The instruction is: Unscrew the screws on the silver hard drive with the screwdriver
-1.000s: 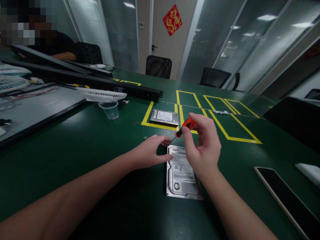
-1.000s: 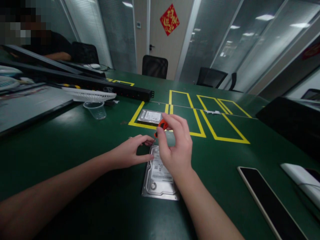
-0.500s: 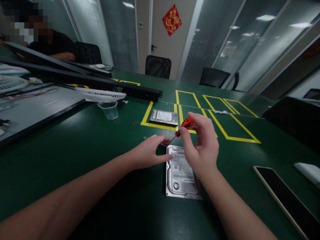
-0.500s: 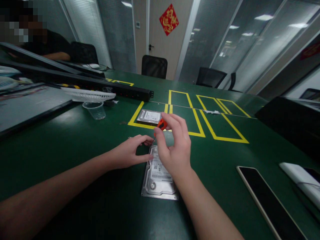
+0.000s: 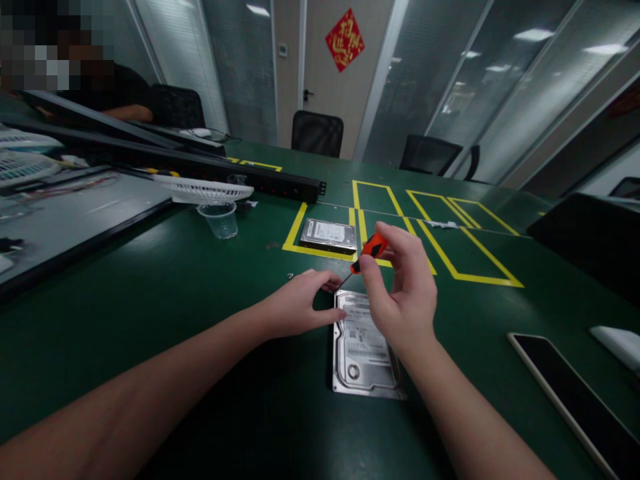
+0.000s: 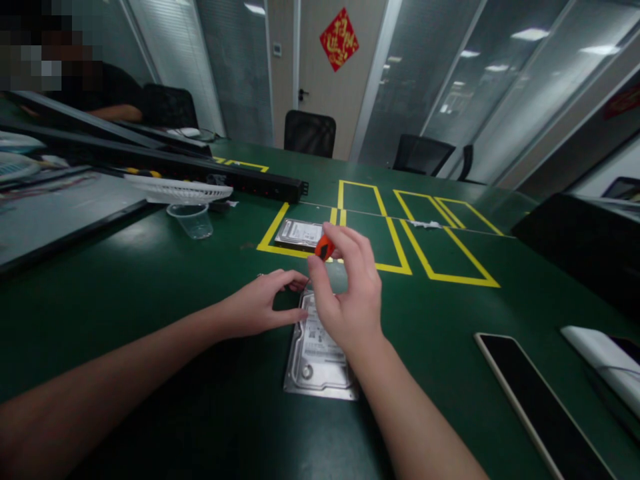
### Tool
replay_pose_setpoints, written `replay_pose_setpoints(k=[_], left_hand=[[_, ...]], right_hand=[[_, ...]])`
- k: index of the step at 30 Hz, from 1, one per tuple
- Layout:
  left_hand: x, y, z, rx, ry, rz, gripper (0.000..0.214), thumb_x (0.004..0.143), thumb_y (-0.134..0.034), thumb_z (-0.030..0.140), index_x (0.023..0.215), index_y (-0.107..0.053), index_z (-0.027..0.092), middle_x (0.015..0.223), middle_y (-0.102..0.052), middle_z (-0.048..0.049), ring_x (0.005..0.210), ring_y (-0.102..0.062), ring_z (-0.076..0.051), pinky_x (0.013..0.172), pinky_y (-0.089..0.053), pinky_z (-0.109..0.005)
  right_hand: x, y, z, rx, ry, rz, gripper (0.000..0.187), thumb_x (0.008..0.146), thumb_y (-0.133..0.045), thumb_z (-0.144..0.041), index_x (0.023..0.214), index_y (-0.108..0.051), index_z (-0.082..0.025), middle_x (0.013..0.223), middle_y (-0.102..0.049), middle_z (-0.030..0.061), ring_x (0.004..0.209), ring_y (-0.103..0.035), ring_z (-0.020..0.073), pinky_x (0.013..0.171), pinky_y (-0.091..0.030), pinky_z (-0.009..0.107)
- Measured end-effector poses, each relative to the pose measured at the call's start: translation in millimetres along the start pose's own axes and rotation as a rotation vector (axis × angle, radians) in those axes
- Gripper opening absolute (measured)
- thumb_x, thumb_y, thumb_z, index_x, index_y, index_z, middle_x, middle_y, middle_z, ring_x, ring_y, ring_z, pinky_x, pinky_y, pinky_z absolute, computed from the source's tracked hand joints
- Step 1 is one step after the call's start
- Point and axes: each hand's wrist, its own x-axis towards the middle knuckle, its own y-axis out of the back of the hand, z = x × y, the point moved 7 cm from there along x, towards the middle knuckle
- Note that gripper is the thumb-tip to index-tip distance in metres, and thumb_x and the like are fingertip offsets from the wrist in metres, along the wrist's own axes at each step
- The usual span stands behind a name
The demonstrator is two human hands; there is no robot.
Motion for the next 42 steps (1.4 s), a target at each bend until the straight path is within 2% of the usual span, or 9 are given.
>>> replay_pose_setpoints(k=[3,5,11,17,24,28,31,38,42], left_hand=[[0.1,0.1,1.1,-0.008,-0.023,0.01,0.05,0.09,-0.081,0.044,0.129,-0.066,0.018,0.126,-0.075,-0.0119,0.118,-0.07,-0.031,0.103,-0.056,-0.046],[0.1,-0.1,0.8,-0.008,-0.028,0.014,0.05,0.09,-0.081,0.045,0.129,-0.066,0.019,0.126,-0.074,-0.012,0.118,-0.07,-0.031,0.103,-0.056,-0.046],[0.3,0.1,0.9,-0.007,-0.014,0.015,0.05,0.089,-0.082,0.043,0.13,-0.066,0.018,0.125,-0.075,-0.0126,0.117,-0.071,-0.031,0.104,-0.056,-0.047],[0.9,-1.3,-1.0,-0.009,-0.016,0.017,0.05,0.089,-0.081,0.045,0.129,-0.066,0.02,0.126,-0.074,-0.0125,0.118,-0.071,-0.031,0.104,-0.056,-0.047],[0.1,-1.2,-2.3,-0.011,-0.002,0.008,0.052,0.089,-0.081,0.047,0.131,-0.065,0.02,0.128,-0.074,-0.0129,0.119,-0.07,-0.032,0.105,-0.056,-0.049],[0.2,-0.2,0.7,-0.008,-0.018,0.008,0.05,0.09,-0.081,0.046,0.13,-0.065,0.02,0.127,-0.075,-0.0127,0.118,-0.071,-0.031,0.105,-0.056,-0.049],[0.1,-0.3,0.4,-0.011,-0.015,0.007,0.05,0.091,-0.08,0.046,0.131,-0.065,0.02,0.127,-0.074,-0.0128,0.118,-0.071,-0.031,0.105,-0.056,-0.048],[0.1,-0.4,-0.5,-0.006,-0.012,0.01,0.051,0.09,-0.082,0.045,0.131,-0.065,0.02,0.128,-0.075,-0.0131,0.119,-0.07,-0.032,0.105,-0.057,-0.049],[0.4,-1.1,-1.8,-0.019,-0.009,0.01,0.052,0.09,-0.082,0.046,0.132,-0.065,0.019,0.128,-0.074,-0.0141,0.119,-0.071,-0.032,0.105,-0.057,-0.048]], right_hand=[[-2.2,-2.2,2.9,0.059,-0.042,-0.039,0.048,0.106,-0.054,-0.022,0.152,-0.058,-0.034,0.149,-0.065,0.0088,0.14,-0.064,0.0294,0.109,-0.062,0.054],[-2.8,-2.9,3.3,0.054,-0.043,-0.051,0.049,0.106,-0.053,-0.021,0.153,-0.057,-0.034,0.15,-0.065,0.0084,0.141,-0.064,0.0295,0.111,-0.061,0.056],[-0.1,0.4,-2.7,-0.001,0.032,0.005,0.05,0.097,-0.069,-0.021,0.146,-0.063,-0.033,0.138,-0.067,0.0097,0.126,-0.068,0.0286,0.098,-0.065,0.05],[-2.0,-5.7,0.8,0.083,-0.031,-0.097,0.051,0.106,-0.052,-0.019,0.155,-0.055,-0.035,0.155,-0.06,0.0089,0.146,-0.059,0.0301,0.107,-0.064,0.054],[0.8,-1.4,-4.9,-0.019,0.045,-0.039,0.049,0.099,-0.068,-0.02,0.147,-0.063,-0.03,0.138,-0.068,0.0106,0.125,-0.067,0.0264,0.099,-0.064,0.047],[-1.6,-4.4,0.2,0.041,-0.021,-0.091,0.05,0.105,-0.055,-0.022,0.154,-0.056,-0.033,0.151,-0.065,0.0102,0.134,-0.067,0.028,0.11,-0.062,0.055],[-2.9,-4.7,1.9,0.055,-0.028,-0.093,0.051,0.108,-0.049,-0.021,0.156,-0.053,-0.035,0.149,-0.067,0.0084,0.133,-0.069,0.0266,0.113,-0.061,0.055],[-2.4,-2.7,2.5,-0.006,-0.004,-0.045,0.049,0.103,-0.063,-0.023,0.15,-0.059,-0.033,0.13,-0.072,0.0083,0.108,-0.073,0.0232,0.096,-0.066,0.048],[-2.6,-5.2,1.7,0.042,-0.013,-0.082,0.049,0.106,-0.054,-0.021,0.154,-0.056,-0.034,0.142,-0.07,0.0081,0.123,-0.072,0.0242,0.107,-0.063,0.05]])
